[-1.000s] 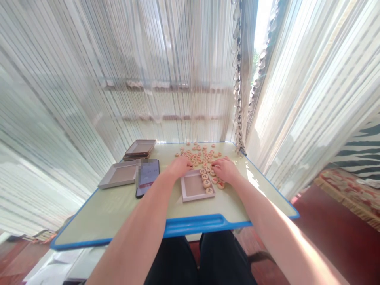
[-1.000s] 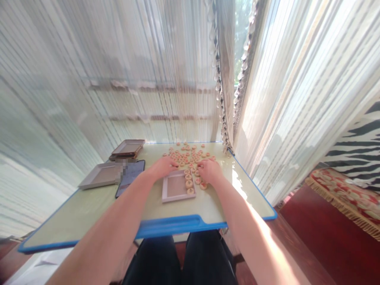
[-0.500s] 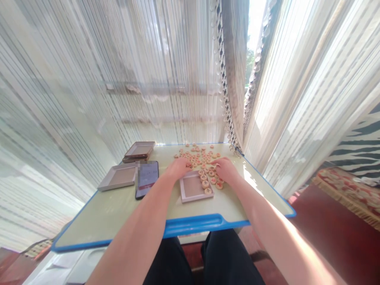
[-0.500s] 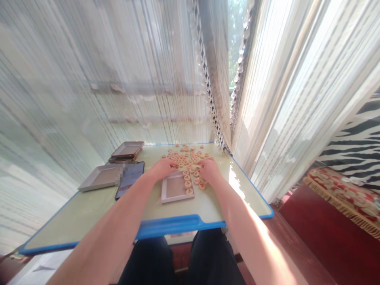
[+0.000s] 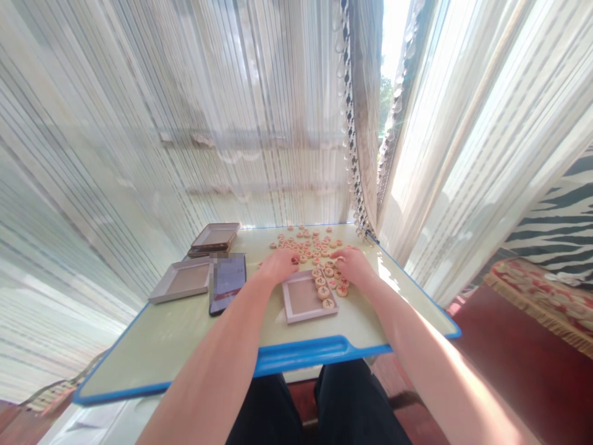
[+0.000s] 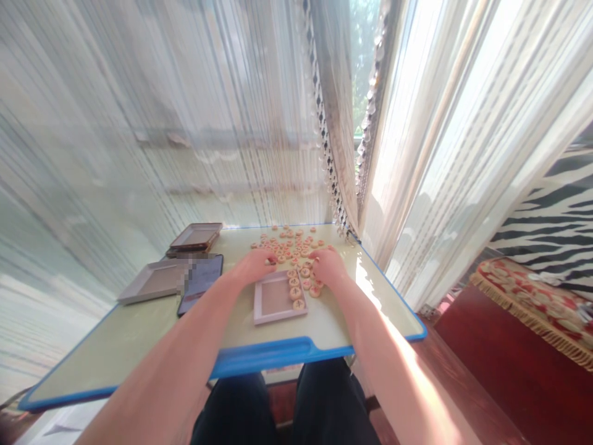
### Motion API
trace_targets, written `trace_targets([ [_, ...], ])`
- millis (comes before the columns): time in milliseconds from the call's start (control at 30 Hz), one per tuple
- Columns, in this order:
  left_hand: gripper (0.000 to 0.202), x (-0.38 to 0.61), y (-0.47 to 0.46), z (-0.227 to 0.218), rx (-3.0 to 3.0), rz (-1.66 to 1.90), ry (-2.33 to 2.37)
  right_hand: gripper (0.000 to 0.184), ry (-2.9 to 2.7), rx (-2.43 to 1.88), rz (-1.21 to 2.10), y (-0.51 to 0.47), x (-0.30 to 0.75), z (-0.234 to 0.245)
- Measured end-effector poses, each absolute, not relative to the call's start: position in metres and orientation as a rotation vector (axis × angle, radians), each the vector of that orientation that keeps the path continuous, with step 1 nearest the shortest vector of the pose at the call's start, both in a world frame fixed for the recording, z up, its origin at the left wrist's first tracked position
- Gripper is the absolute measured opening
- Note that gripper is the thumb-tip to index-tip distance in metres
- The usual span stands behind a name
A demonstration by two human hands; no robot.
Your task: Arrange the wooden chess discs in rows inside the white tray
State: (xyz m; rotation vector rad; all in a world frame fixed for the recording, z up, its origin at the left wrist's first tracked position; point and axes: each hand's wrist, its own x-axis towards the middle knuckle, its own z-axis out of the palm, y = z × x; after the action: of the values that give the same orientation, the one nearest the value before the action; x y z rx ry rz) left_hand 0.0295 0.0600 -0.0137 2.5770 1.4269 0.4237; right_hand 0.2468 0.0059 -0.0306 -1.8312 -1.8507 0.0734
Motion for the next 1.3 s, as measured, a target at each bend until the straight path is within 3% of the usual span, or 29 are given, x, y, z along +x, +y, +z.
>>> trace_targets([
  [233,0.038,0.04,0.055,-0.011,2.413,0.793,1.279,0.03,-1.851,-1.616,0.035,0.0,0.241,-0.029],
  [533,0.04,0.048,0.049,-0.008,2.075,0.785,1.101,0.024,-1.899,-1.25,0.08,-0.005,0.227,-0.032],
  [833,0.016,0.041,0.055,-0.015,2.538,0.635,1.509,0.023,-1.944,-1.72,0.016,0.005,0.239,-0.036],
  [1300,0.024,0.038,0.048,-0.005,2.505,0.503,1.728,0.036,-1.689,-1.944,-0.02,0.012,0.249,-0.037],
])
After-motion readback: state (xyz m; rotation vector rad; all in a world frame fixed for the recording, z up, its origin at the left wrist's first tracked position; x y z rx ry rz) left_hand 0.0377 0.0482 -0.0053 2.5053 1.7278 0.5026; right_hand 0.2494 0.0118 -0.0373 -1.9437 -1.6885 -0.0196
